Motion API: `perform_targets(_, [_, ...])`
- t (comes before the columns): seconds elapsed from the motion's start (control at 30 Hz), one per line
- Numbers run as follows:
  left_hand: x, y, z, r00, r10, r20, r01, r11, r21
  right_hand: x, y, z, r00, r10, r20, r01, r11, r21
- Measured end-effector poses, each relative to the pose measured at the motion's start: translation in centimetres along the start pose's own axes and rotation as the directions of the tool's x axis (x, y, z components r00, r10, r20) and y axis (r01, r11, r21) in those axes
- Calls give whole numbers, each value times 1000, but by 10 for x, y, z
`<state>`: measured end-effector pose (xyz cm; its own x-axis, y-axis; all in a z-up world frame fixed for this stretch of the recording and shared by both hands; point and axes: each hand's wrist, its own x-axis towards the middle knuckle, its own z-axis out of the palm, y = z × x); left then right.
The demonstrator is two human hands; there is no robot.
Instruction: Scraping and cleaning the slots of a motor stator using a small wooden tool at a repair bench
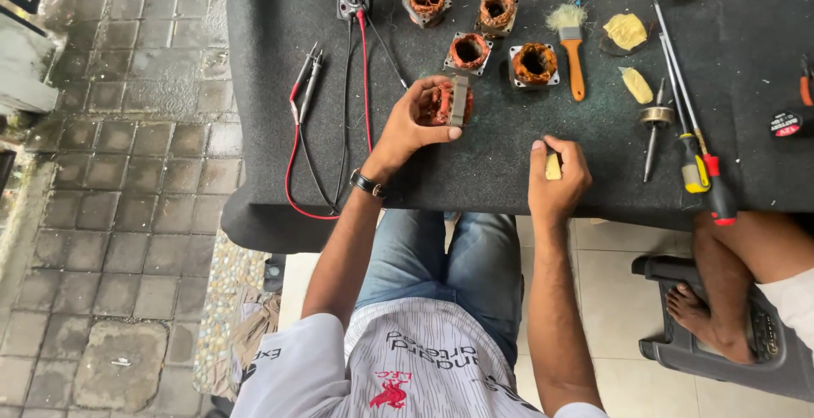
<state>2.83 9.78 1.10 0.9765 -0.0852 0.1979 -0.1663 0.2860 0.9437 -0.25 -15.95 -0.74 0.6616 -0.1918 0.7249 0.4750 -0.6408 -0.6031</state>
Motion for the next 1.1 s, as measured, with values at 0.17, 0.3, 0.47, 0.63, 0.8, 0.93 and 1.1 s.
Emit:
perform_targets(0.17, [-5,0,-4,993,109,50,-100,984,-148,1,-2,-3,1000,3,30,-4,1000,17])
perform_targets(0.3, [-4,-4,1,988,141,70,-128,978,-166,0,1,-3,1000,2,24,-2,1000,21])
perform_targets(0.47, [-9,3,13,984,154,91,-125,957,-263,0,2,-2,1000,-7,28,6,1000,9])
perform_targets(0.63, [-14,8,29,980,168,105,-128,943,-308,1,-2,-2,999,-15,40,14,1000,20])
perform_targets(0.8, [-15,-8,41,988,124,95,-129,990,48,5,-18,-12,999,39,6,-40,995,93])
perform_targets(0.93, [-19,1,51,972,185,147,-232,866,442,-4,-11,-11,975,210,78,-224,931,287])
perform_targets(1.1, [-22,-2,52,918,221,329,-390,652,651,-20,-51,-22,957,244,158,-290,823,488])
